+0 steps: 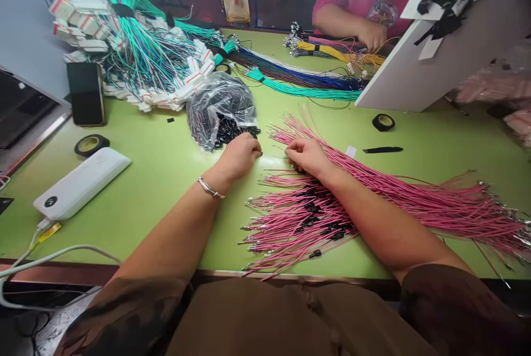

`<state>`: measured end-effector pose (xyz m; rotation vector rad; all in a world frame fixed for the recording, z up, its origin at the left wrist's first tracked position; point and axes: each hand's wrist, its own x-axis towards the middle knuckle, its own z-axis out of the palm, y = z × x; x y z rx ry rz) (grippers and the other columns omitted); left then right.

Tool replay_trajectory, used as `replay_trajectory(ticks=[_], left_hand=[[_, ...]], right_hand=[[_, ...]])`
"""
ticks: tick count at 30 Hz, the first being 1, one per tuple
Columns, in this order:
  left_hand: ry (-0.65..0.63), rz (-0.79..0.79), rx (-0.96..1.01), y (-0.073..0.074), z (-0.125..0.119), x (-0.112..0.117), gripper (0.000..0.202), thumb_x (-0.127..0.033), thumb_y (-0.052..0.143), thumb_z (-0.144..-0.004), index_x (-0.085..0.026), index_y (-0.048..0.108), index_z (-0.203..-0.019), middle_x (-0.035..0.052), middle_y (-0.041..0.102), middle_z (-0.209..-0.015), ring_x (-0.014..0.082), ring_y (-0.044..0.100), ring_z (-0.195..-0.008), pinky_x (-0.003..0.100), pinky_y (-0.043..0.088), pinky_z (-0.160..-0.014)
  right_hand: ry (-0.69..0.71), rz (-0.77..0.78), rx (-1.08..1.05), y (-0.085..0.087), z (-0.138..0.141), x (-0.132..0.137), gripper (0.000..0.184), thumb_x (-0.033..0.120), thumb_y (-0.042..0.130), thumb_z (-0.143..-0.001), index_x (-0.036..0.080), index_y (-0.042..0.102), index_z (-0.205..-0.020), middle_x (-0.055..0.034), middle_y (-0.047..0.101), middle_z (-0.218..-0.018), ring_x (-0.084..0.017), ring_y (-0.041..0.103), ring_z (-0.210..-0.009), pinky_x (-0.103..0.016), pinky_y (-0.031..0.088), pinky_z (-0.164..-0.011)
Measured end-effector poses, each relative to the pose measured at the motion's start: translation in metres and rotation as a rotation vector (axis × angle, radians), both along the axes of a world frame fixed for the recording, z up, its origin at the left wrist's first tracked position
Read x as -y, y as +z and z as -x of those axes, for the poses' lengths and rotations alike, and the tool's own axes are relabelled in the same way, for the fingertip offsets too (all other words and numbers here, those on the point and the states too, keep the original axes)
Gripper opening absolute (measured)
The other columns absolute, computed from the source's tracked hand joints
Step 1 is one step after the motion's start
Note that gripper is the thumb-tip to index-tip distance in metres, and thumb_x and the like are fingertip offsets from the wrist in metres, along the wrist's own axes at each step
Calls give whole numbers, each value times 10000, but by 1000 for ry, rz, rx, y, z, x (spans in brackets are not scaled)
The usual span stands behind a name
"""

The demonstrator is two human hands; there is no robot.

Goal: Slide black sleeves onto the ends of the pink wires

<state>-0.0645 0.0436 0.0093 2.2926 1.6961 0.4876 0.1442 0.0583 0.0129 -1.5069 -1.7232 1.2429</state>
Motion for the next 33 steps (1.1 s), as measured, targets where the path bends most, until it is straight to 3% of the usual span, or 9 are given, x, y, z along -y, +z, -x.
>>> replay_trajectory(ticks=[6, 11, 15, 20, 24, 29, 33], left_hand=[[4, -51, 90, -6, -12, 3, 126, -129, 515, -845, -162, 625, -793, 91, 629, -858, 230, 582, -870, 363, 463, -824], [223, 148, 702, -7, -18, 3, 37, -146, 557, -817, -173, 580, -805, 25, 649, -740, 148, 595, -680, 293, 480, -693], [207, 321, 991, -7, -20, 3, 44, -173, 624, -781, -154, 585, -777, 12, 641, -668, 99, 566, -563, 241, 463, -594], [161, 346, 1017, -7, -21, 5, 99, -213, 683, -732, -148, 615, -765, 9, 651, -649, 90, 568, -553, 228, 471, -583], [141, 306, 904, -4, -21, 7, 100, -221, 693, -698, -139, 674, -752, 5, 654, -638, 94, 552, -558, 234, 466, -589], [49, 322, 827, -2, -27, 9, 134, -241, 690, -696, -129, 717, -764, 18, 674, -650, 106, 562, -583, 243, 459, -594], [19, 347, 836, -1, -33, 10, 138, -252, 704, -705, -127, 718, -764, 19, 666, -631, 104, 566, -576, 241, 460, -583]], right_hand=[[56, -198, 133, -10, -1, -1, 87, 178, 615, -743, 153, 649, -668, 2, 635, -566, -85, 523, -481, -211, 425, -515], [26, -219, 118, -9, -2, 1, 96, 215, 606, -746, 152, 652, -689, 13, 609, -551, -92, 522, -500, -222, 421, -543], [20, -197, 92, -5, -2, 3, 98, 226, 609, -737, 158, 622, -668, 23, 572, -522, -94, 508, -490, -226, 409, -532], [80, -194, 89, -5, -2, 2, 88, 215, 605, -735, 161, 640, -675, 15, 593, -554, -95, 507, -511, -229, 403, -537], [138, -203, 93, -4, -4, 1, 100, 216, 611, -755, 154, 654, -690, 17, 589, -553, -88, 492, -513, -222, 389, -531], [272, -42, 19, 2, -7, 2, 158, 278, 590, -831, 152, 628, -744, 26, 597, -552, -60, 464, -453, -194, 375, -490], [302, 45, 6, 11, -10, 2, 163, 294, 592, -847, 155, 611, -762, 8, 633, -625, -65, 515, -485, -183, 375, -469]])
